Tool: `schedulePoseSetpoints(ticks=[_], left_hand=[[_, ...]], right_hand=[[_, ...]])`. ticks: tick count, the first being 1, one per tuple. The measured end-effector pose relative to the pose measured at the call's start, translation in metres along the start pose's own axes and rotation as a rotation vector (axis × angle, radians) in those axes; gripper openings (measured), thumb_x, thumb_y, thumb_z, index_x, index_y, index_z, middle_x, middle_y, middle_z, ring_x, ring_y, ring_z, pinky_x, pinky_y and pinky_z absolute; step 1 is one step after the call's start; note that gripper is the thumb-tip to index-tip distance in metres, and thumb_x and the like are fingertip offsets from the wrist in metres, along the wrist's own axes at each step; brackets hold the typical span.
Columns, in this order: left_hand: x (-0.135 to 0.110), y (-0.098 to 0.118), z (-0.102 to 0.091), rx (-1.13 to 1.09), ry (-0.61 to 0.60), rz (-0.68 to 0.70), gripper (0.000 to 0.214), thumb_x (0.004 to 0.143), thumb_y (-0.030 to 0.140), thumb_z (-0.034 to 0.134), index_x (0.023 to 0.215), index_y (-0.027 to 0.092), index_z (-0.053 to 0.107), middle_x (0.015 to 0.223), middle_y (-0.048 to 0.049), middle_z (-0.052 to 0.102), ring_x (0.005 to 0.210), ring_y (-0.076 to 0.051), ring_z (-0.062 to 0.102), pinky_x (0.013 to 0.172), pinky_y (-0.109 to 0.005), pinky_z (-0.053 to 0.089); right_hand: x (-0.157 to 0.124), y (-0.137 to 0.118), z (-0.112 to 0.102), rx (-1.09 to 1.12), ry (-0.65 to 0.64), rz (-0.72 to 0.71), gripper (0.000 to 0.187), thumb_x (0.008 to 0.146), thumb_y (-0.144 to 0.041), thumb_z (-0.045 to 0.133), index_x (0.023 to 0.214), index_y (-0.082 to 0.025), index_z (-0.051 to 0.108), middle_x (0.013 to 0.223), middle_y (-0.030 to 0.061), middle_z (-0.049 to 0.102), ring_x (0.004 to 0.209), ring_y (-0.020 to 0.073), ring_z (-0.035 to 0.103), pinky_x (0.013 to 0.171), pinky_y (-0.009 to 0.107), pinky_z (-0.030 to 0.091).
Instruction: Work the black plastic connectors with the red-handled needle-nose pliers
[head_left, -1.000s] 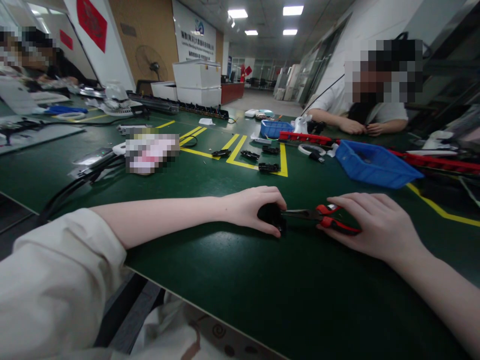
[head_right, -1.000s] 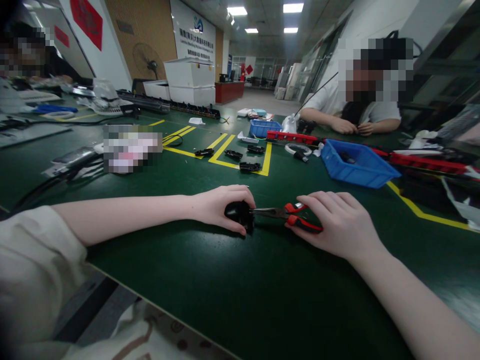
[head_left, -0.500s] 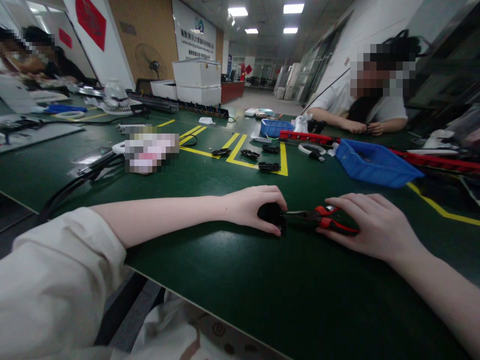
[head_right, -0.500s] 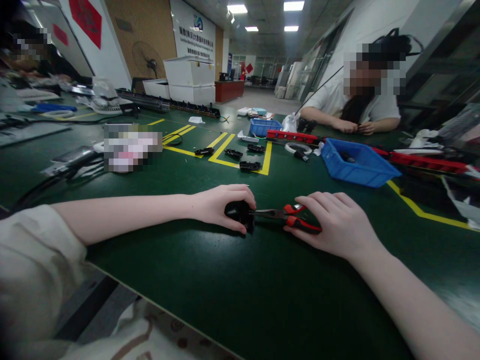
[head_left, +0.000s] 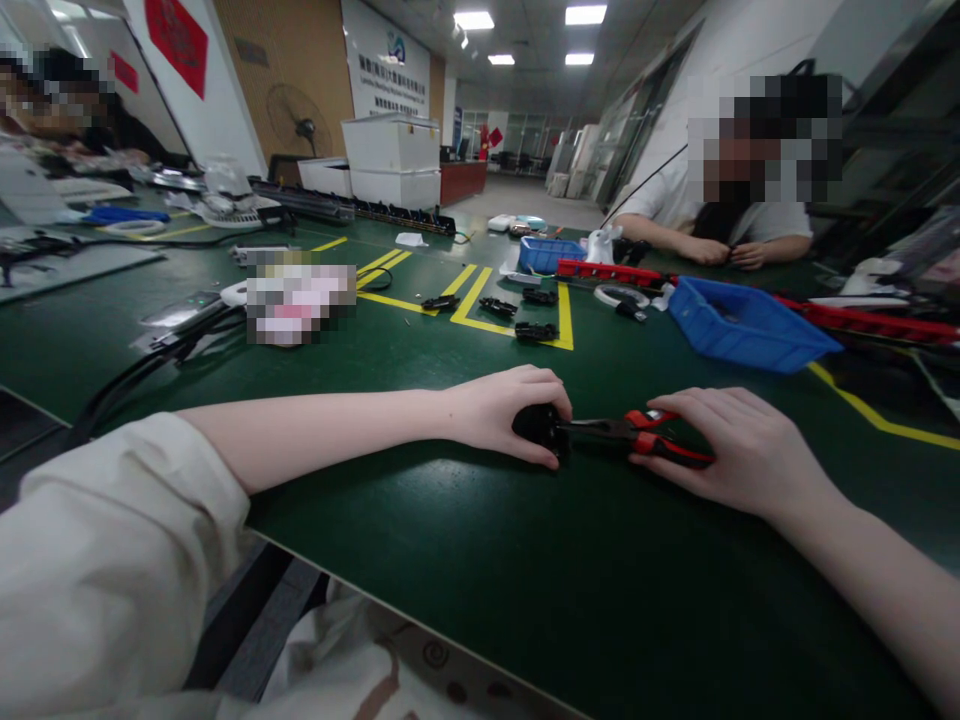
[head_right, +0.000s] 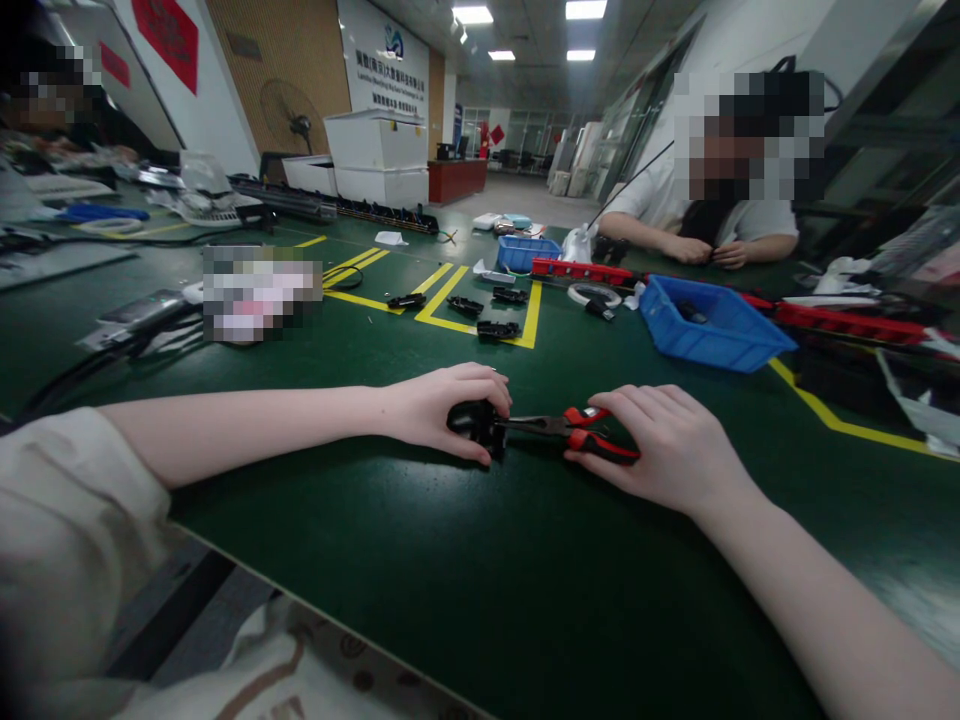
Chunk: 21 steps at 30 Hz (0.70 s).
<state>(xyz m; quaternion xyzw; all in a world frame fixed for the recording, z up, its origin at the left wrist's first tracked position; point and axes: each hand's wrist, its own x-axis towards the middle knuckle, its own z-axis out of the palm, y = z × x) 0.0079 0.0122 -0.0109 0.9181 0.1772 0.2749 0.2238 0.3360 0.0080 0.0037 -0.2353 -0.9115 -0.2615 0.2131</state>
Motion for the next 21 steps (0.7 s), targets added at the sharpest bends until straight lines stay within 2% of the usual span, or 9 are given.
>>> schedulePoseSetpoints(ticks=[11, 21], left_hand=[[-0.0007, 0.0015, -0.0011, -0.053, 0.000, -0.038, 0.043, 0.082, 0.040, 0.086, 0.113, 0.016, 0.068, 0.117, -0.0120, 0.069, 0.106, -0.024, 0.068, 0.093, -0.036, 0.056], [-0.0002, 0.0014, -0.0012, -0.056, -0.027, -0.045, 0.046, 0.084, 0.039, 0.085, 0.119, 0.016, 0.067, 0.118, -0.0123, 0.070, 0.109, -0.024, 0.067, 0.094, -0.036, 0.054]], right_hand=[[-0.0012, -0.0024, -0.0023, 0.024, -0.068, 0.060, 0.033, 0.096, -0.052, 0.063, 0.112, -0.024, 0.067, 0.097, 0.0123, 0.076, 0.082, 0.0309, 0.071, 0.071, 0.048, 0.053], [0.0013, -0.0035, -0.0028, 0.022, -0.031, 0.035, 0.032, 0.098, -0.051, 0.062, 0.114, -0.023, 0.063, 0.096, 0.0130, 0.075, 0.083, 0.0323, 0.072, 0.072, 0.051, 0.055]])
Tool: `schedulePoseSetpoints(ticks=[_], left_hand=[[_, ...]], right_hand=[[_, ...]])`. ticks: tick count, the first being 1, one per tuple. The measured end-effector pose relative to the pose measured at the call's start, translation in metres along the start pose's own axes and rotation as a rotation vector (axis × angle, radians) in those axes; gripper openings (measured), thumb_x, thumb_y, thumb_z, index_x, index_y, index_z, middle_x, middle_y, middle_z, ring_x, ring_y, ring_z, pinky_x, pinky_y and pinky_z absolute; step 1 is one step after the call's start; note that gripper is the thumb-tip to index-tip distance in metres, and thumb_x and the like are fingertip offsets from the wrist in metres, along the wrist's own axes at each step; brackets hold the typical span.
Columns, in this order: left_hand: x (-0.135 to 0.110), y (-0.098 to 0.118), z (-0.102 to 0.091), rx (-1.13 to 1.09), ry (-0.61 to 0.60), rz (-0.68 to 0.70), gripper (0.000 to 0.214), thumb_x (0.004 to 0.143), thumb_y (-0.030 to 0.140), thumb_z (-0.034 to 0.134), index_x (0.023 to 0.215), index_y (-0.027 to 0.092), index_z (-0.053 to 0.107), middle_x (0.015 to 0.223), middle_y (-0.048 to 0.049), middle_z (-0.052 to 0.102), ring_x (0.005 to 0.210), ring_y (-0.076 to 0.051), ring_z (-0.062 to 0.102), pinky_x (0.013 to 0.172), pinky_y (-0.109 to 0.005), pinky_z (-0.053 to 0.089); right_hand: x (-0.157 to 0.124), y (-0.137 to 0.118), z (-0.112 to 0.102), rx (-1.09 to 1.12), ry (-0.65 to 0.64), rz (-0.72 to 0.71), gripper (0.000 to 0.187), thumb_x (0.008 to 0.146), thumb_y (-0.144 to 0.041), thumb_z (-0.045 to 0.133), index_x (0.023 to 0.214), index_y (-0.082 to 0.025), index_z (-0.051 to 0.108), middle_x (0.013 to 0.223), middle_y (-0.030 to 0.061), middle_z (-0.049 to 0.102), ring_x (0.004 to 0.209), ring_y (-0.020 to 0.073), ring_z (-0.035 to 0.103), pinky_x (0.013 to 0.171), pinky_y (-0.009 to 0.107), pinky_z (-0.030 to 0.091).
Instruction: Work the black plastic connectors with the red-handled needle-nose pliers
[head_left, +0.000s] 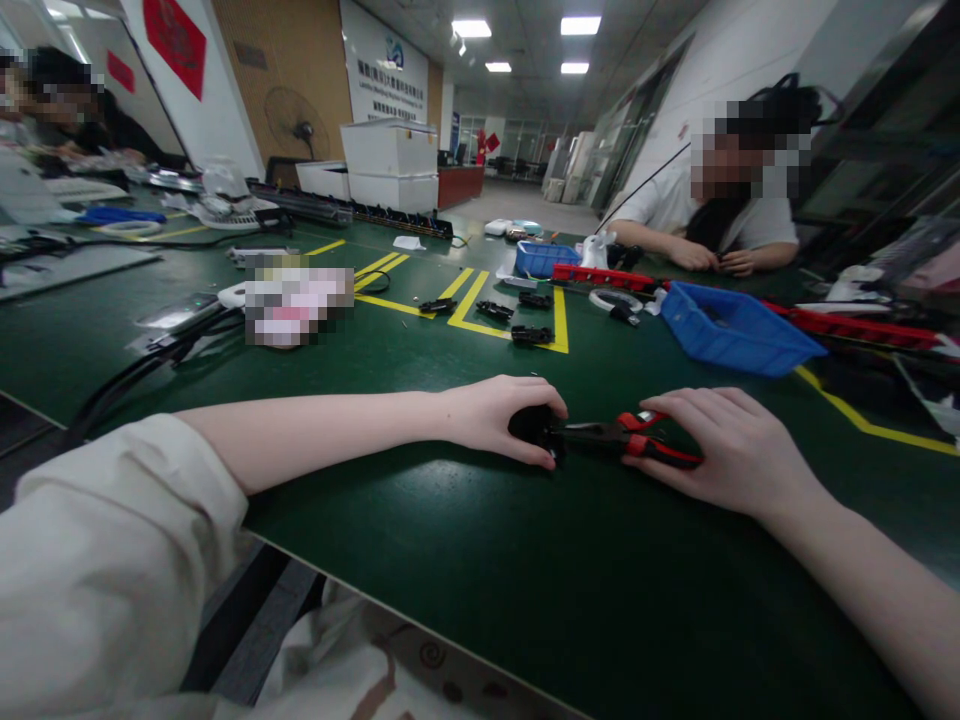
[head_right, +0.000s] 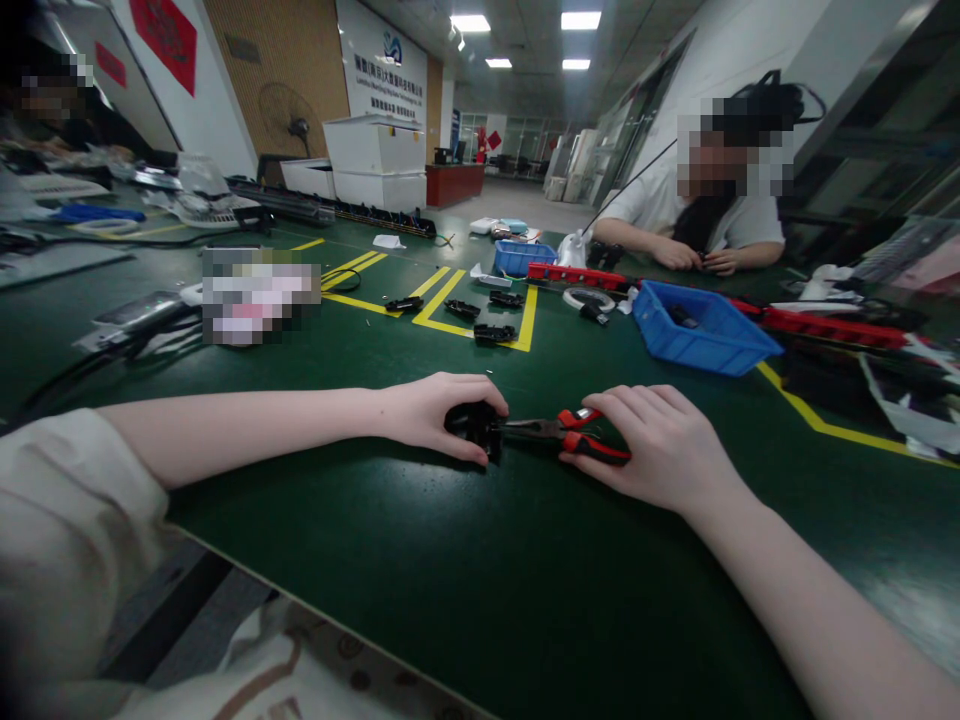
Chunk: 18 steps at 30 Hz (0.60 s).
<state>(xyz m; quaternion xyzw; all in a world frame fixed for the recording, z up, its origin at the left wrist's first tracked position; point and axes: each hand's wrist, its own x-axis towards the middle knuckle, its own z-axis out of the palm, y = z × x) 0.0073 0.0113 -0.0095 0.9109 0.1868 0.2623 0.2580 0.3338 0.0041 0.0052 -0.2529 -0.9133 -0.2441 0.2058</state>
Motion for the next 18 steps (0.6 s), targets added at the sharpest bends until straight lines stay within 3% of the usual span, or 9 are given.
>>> schedulePoseSetpoints(ticks=[6, 18], left_hand=[[-0.0009, -0.0012, 0.0003, 0.011, -0.023, 0.002, 0.049, 0.085, 0.040, 0.084, 0.123, 0.015, 0.067, 0.122, -0.0133, 0.067, 0.112, -0.024, 0.066, 0.097, -0.036, 0.055], [-0.0008, -0.0033, 0.0013, 0.048, -0.031, 0.005, 0.048, 0.089, 0.046, 0.079, 0.123, 0.014, 0.067, 0.125, -0.0152, 0.069, 0.114, -0.026, 0.067, 0.099, -0.038, 0.054]], right_hand=[[-0.0028, 0.0038, 0.0016, 0.029, 0.036, 0.007, 0.036, 0.093, -0.050, 0.069, 0.115, -0.022, 0.065, 0.099, 0.0129, 0.077, 0.085, 0.0319, 0.073, 0.073, 0.048, 0.055], [-0.0054, 0.0054, 0.0044, 0.041, 0.022, 0.020, 0.036, 0.094, -0.052, 0.068, 0.116, -0.024, 0.063, 0.099, 0.0120, 0.076, 0.085, 0.0306, 0.072, 0.073, 0.047, 0.055]])
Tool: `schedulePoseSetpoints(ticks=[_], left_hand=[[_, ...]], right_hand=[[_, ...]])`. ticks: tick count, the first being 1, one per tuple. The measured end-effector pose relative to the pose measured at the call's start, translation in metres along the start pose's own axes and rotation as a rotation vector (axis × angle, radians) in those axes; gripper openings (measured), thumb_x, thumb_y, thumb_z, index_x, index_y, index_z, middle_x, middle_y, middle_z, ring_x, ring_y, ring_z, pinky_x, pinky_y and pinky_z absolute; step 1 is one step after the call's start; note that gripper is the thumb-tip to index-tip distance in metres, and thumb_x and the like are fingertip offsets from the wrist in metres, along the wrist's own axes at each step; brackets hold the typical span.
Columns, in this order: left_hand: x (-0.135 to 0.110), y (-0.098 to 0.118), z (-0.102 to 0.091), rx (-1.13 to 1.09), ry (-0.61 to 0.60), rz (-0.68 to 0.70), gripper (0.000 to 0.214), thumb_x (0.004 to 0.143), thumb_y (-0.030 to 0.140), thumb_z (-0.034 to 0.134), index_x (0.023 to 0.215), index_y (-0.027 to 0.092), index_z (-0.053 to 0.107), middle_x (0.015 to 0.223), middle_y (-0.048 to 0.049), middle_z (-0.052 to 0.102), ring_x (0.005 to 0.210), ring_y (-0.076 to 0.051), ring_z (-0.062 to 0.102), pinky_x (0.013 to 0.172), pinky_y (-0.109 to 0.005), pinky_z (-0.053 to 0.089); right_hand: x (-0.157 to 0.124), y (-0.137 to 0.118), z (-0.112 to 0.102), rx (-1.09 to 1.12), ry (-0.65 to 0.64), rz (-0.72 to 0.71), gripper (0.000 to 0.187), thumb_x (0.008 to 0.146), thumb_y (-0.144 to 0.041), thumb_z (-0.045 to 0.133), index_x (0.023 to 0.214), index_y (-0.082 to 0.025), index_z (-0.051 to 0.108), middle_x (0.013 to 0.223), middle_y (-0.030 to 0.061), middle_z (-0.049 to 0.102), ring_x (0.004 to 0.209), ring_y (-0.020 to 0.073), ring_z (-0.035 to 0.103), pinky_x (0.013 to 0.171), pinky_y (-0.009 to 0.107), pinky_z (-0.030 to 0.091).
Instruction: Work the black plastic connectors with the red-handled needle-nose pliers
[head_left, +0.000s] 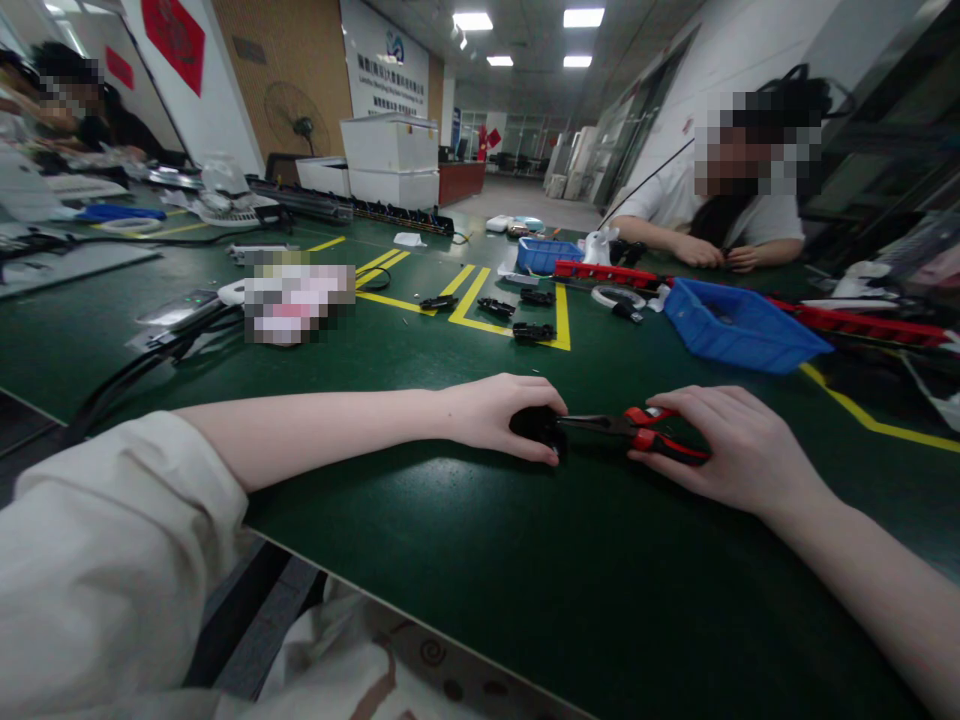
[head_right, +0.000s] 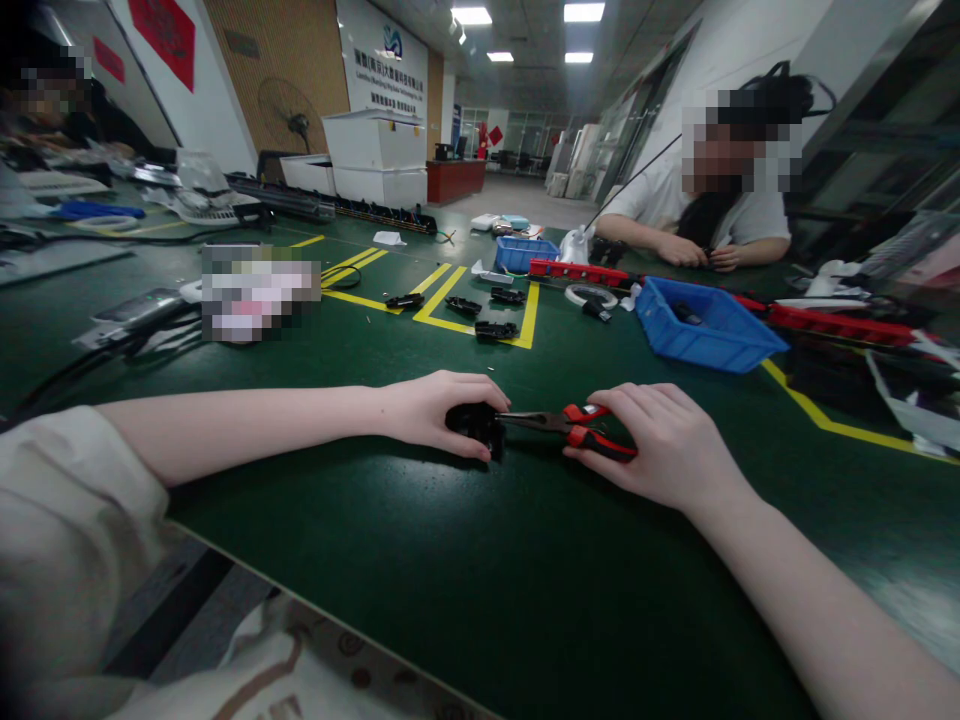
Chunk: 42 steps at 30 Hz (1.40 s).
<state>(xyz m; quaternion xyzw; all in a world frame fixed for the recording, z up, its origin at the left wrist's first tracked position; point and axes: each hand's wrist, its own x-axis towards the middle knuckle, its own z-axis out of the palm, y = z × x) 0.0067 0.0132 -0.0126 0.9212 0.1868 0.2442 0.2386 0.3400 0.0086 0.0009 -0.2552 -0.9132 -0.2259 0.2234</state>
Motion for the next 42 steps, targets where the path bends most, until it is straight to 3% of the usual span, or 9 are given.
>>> schedulePoseSetpoints(ticks=[17, 23, 31, 42], left_hand=[[0.0004, 0.0040, -0.0017, -0.012, -0.016, -0.041, 0.044, 0.089, 0.047, 0.078, 0.117, 0.016, 0.065, 0.121, -0.0125, 0.067, 0.109, -0.024, 0.066, 0.094, -0.037, 0.053], [0.0005, 0.0040, -0.0014, -0.023, -0.005, -0.046, 0.043, 0.087, 0.045, 0.080, 0.115, 0.016, 0.066, 0.119, -0.0121, 0.069, 0.107, -0.024, 0.066, 0.094, -0.038, 0.053], [0.0006, 0.0033, -0.0013, -0.017, -0.003, -0.060, 0.045, 0.085, 0.044, 0.083, 0.116, 0.017, 0.065, 0.119, -0.0119, 0.069, 0.108, -0.024, 0.067, 0.093, -0.036, 0.054], [0.0003, 0.0054, -0.0018, -0.016, -0.004, -0.038, 0.047, 0.085, 0.047, 0.082, 0.115, 0.016, 0.064, 0.121, -0.0136, 0.068, 0.109, -0.025, 0.067, 0.095, -0.038, 0.054]], right_hand=[[0.0042, -0.0053, -0.0018, -0.036, -0.035, -0.006, 0.036, 0.092, -0.052, 0.069, 0.112, -0.021, 0.066, 0.096, 0.0117, 0.076, 0.080, 0.0284, 0.071, 0.072, 0.045, 0.053], [0.0042, -0.0063, -0.0021, -0.021, 0.011, -0.018, 0.037, 0.092, -0.047, 0.071, 0.117, -0.021, 0.063, 0.099, 0.0146, 0.076, 0.085, 0.0334, 0.072, 0.075, 0.050, 0.054], [0.0015, -0.0030, -0.0063, 0.009, 0.003, 0.100, 0.043, 0.092, -0.044, 0.070, 0.131, -0.032, 0.058, 0.103, 0.0118, 0.076, 0.093, 0.0380, 0.073, 0.080, 0.058, 0.055], [0.0017, -0.0023, -0.0018, 0.032, 0.002, 0.046, 0.039, 0.090, -0.049, 0.072, 0.122, -0.029, 0.062, 0.102, 0.0105, 0.076, 0.087, 0.0327, 0.072, 0.080, 0.053, 0.054]])
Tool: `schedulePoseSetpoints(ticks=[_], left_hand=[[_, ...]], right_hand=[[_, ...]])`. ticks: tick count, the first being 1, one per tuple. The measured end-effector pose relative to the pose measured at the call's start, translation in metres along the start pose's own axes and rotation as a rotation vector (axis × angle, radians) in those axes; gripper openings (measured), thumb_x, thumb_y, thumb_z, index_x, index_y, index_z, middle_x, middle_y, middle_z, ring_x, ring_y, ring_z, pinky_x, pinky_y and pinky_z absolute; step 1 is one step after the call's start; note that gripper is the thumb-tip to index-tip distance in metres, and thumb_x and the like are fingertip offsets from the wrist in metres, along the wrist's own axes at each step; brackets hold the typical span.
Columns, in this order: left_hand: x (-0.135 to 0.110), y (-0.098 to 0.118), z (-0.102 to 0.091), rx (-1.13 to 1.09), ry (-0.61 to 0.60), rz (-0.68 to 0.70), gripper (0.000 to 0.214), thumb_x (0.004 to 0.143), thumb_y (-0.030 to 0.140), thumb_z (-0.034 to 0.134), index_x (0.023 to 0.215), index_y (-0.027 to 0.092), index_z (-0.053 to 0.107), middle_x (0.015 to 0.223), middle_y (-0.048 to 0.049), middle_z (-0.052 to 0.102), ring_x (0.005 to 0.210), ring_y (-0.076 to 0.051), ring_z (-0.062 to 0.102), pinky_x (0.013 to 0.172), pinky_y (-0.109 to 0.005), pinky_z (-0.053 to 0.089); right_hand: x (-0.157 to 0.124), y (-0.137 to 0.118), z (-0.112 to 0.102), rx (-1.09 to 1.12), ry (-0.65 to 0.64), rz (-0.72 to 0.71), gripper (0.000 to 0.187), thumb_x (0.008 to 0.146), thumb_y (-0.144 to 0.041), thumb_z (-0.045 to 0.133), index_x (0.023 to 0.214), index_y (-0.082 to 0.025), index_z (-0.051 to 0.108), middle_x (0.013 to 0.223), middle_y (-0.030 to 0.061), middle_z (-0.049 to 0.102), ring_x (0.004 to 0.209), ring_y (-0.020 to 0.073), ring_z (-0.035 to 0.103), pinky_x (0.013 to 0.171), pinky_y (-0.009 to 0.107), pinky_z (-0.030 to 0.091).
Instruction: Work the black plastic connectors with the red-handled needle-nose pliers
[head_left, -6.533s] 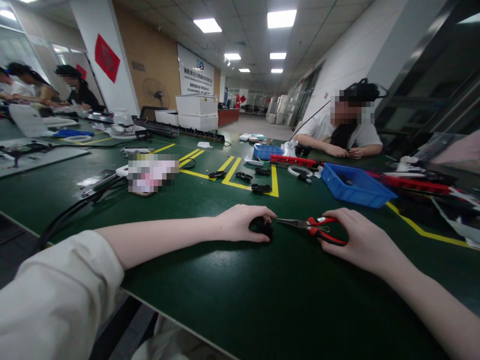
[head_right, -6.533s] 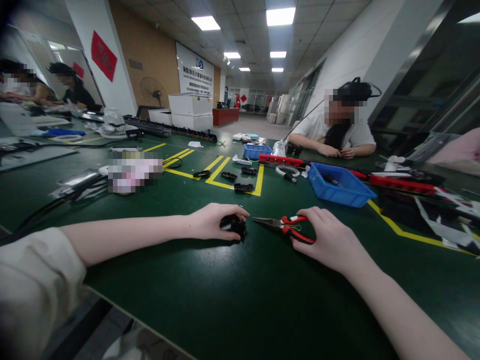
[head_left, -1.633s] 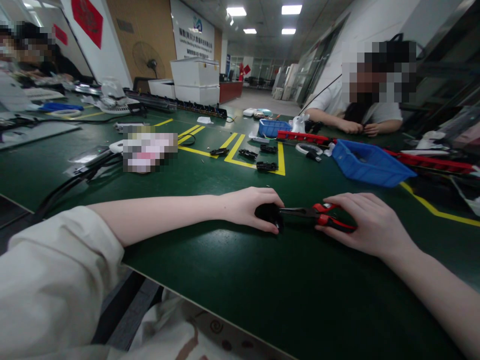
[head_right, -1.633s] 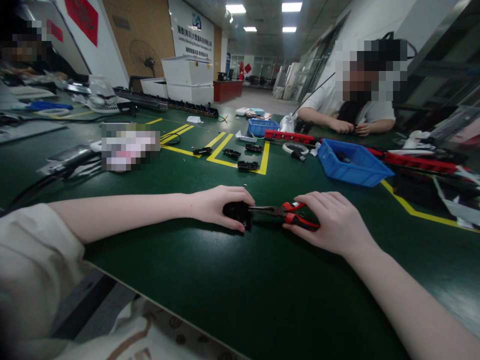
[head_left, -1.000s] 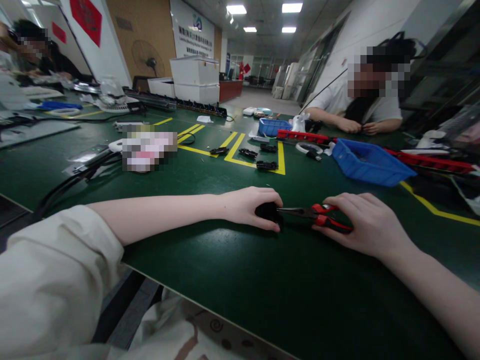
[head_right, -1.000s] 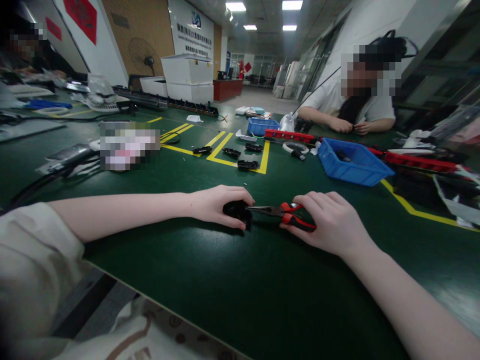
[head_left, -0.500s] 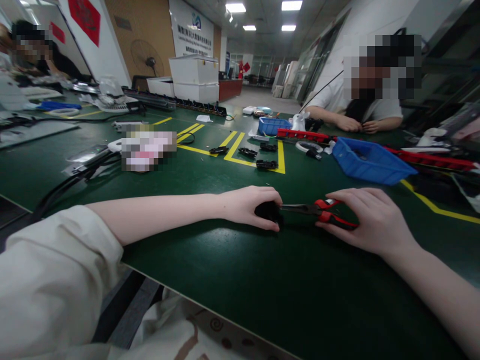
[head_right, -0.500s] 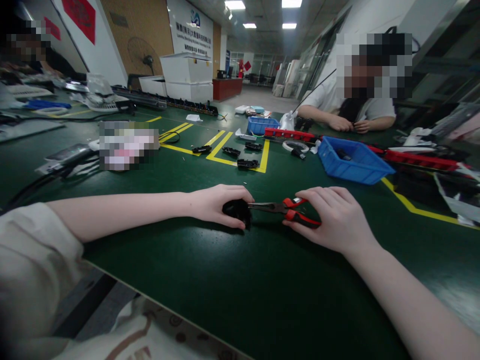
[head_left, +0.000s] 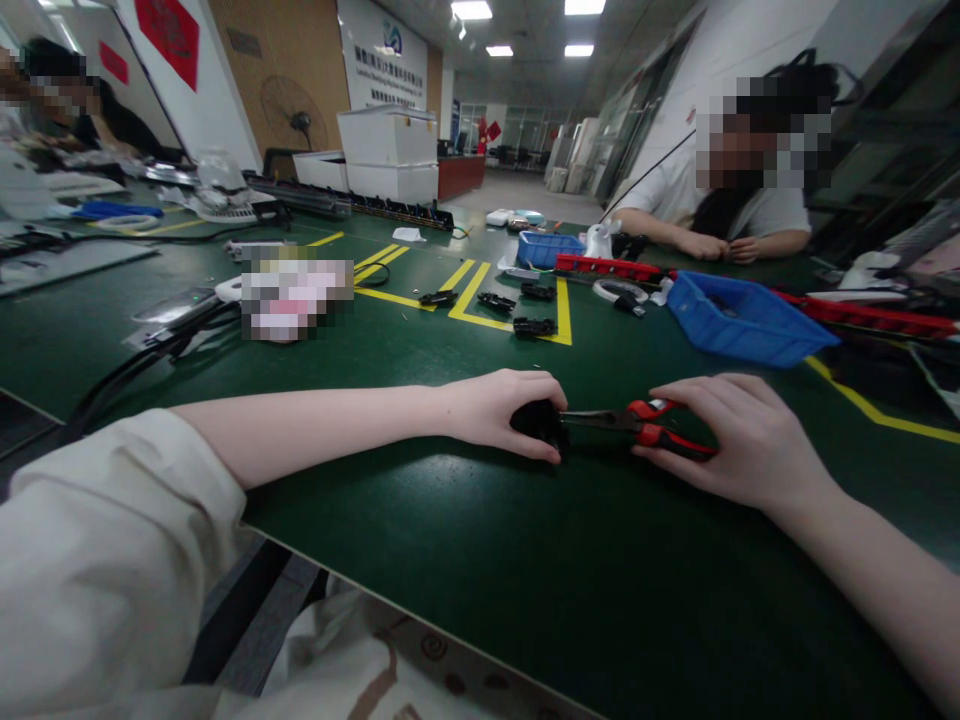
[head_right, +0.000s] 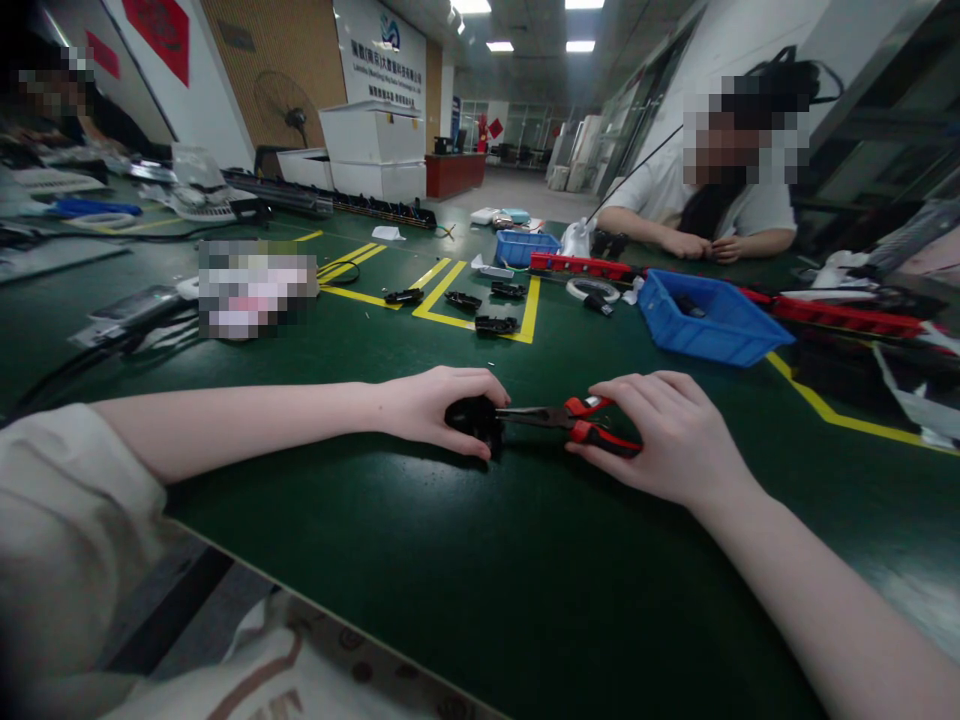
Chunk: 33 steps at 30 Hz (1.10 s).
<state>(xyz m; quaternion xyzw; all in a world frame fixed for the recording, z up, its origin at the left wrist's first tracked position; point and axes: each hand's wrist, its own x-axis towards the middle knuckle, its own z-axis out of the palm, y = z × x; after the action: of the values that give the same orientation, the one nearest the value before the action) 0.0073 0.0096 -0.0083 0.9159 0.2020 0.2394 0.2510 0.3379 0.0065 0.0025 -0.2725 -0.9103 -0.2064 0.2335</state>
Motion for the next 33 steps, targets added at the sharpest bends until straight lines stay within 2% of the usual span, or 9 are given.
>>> schedulePoseSetpoints(ticks=[4, 10, 16, 22, 26, 33], left_hand=[[0.0000, 0.0000, 0.0000, -0.012, -0.003, 0.012, 0.046, 0.085, 0.046, 0.083, 0.114, 0.016, 0.064, 0.121, -0.0136, 0.068, 0.110, -0.025, 0.066, 0.097, -0.039, 0.054], [0.0001, 0.0022, -0.0019, -0.022, -0.022, -0.007, 0.045, 0.086, 0.047, 0.081, 0.115, 0.016, 0.064, 0.120, -0.0127, 0.068, 0.109, -0.025, 0.066, 0.095, -0.038, 0.053], [0.0002, 0.0028, -0.0030, -0.042, -0.025, -0.027, 0.043, 0.088, 0.047, 0.080, 0.115, 0.017, 0.065, 0.118, -0.0109, 0.069, 0.106, -0.023, 0.066, 0.092, -0.036, 0.053], [0.0000, 0.0011, -0.0002, -0.034, -0.003, 0.006, 0.044, 0.086, 0.047, 0.082, 0.113, 0.016, 0.065, 0.117, -0.0121, 0.069, 0.105, -0.024, 0.066, 0.092, -0.038, 0.054], [-0.0001, -0.0005, 0.0012, -0.026, 0.042, 0.013, 0.048, 0.079, 0.048, 0.087, 0.110, 0.017, 0.067, 0.114, -0.0115, 0.068, 0.103, -0.024, 0.066, 0.090, -0.037, 0.054], [0.0008, -0.0028, -0.0005, -0.032, 0.013, 0.013, 0.052, 0.075, 0.050, 0.091, 0.107, 0.017, 0.068, 0.112, -0.0105, 0.068, 0.102, -0.024, 0.066, 0.088, -0.035, 0.053]], right_hand=[[0.0023, -0.0024, -0.0010, -0.026, 0.027, -0.051, 0.036, 0.091, -0.046, 0.073, 0.118, -0.024, 0.063, 0.098, 0.0117, 0.076, 0.082, 0.0304, 0.071, 0.077, 0.050, 0.054], [0.0018, -0.0034, -0.0012, -0.010, 0.004, -0.046, 0.034, 0.090, -0.045, 0.074, 0.116, -0.027, 0.063, 0.096, 0.0099, 0.076, 0.081, 0.0303, 0.071, 0.075, 0.050, 0.054], [0.0021, -0.0041, -0.0020, -0.037, -0.012, -0.069, 0.036, 0.089, -0.046, 0.074, 0.114, -0.022, 0.064, 0.096, 0.0112, 0.076, 0.081, 0.0296, 0.071, 0.074, 0.048, 0.054], [0.0053, -0.0058, -0.0029, -0.057, 0.024, -0.083, 0.036, 0.094, -0.046, 0.069, 0.120, -0.023, 0.059, 0.099, 0.0137, 0.073, 0.087, 0.0333, 0.072, 0.074, 0.050, 0.055], [0.0031, -0.0024, -0.0018, -0.052, 0.038, -0.017, 0.039, 0.094, -0.049, 0.068, 0.124, -0.026, 0.058, 0.104, 0.0136, 0.074, 0.094, 0.0360, 0.072, 0.082, 0.054, 0.056], [-0.0015, 0.0011, 0.0018, -0.016, -0.012, 0.018, 0.045, 0.092, -0.049, 0.069, 0.132, -0.032, 0.057, 0.106, 0.0115, 0.074, 0.096, 0.0369, 0.072, 0.087, 0.060, 0.054]])
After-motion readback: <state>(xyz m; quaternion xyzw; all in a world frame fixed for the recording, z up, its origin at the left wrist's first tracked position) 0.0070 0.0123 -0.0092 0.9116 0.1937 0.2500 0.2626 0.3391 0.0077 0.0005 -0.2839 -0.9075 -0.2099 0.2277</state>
